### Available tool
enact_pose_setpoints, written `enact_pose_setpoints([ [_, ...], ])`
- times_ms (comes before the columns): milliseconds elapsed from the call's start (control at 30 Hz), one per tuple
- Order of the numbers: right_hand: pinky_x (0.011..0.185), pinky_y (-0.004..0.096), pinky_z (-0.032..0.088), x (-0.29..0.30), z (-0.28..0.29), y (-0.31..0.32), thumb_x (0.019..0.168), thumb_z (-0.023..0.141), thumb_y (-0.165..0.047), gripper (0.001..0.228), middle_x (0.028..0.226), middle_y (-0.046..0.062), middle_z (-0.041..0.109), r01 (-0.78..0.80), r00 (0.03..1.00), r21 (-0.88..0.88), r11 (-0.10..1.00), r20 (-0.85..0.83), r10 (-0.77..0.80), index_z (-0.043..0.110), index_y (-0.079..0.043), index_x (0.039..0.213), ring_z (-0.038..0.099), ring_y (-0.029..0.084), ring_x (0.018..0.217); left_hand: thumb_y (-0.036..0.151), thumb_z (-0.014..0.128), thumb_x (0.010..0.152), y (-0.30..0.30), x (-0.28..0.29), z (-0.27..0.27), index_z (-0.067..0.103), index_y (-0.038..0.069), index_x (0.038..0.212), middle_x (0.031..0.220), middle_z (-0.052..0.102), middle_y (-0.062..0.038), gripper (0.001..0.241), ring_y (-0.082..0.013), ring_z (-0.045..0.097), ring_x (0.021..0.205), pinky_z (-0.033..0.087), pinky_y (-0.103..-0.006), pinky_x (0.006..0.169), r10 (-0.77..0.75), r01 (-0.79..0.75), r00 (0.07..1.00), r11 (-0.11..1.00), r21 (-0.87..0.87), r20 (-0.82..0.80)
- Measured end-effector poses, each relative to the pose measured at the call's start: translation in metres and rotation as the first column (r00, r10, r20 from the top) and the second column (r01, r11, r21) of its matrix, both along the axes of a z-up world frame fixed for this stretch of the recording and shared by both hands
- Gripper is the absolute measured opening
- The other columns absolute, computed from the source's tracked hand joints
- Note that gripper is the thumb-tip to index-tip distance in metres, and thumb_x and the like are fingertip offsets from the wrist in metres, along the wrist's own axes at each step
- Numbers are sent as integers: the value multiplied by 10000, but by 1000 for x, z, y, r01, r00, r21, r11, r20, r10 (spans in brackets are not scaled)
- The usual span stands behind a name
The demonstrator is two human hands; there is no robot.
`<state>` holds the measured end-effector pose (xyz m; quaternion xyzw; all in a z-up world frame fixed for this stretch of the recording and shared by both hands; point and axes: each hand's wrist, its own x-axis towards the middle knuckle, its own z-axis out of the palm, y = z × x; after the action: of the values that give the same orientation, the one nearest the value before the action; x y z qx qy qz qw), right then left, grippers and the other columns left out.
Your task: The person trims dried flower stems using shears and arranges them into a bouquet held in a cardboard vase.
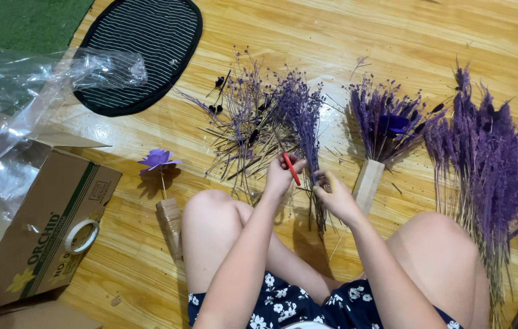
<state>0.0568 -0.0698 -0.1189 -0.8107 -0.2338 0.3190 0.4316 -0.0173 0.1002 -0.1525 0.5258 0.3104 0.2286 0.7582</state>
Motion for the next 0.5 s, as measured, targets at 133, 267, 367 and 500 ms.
enact_pose_setpoints([
  [133,526,348,615,-9,16,4,835,691,-45,437,984,146,697,0,995,43,999,-99,4,607,-61,1264,689,218,656,109,923,759,-4,1,8,684,37,1008,842,733,-89,353,-141,702,710,545,-240,692,16,-14,997,999,-32,70],
  [267,515,393,617,-7,25,6,813,732,-65,363,965,187,712,-49,999,36,998,-21,50,639,-52,1164,732,285,693,132,932,770,-12,-5,44,689,61,1004,847,738,-91,344,-147,718,716,557,-248,697,28,-14,990,995,-101,140],
  [367,578,410,613,-5,32,5,808,745,-87,351,962,180,725,-60,998,6,998,29,60,648,-85,1145,743,295,729,103,943,758,-13,-5,47,693,67,1011,882,746,-90,358,-142,710,752,561,-261,757,26,-12,987,996,-90,159],
  [500,531,355,590,-5,36,6,837,694,-31,302,909,182,691,5,999,88,996,-39,-2,642,-82,1130,698,255,621,230,830,904,-18,-12,77,631,105,1041,927,758,-131,272,-164,709,801,560,-269,783,42,0,974,983,-186,224],
])
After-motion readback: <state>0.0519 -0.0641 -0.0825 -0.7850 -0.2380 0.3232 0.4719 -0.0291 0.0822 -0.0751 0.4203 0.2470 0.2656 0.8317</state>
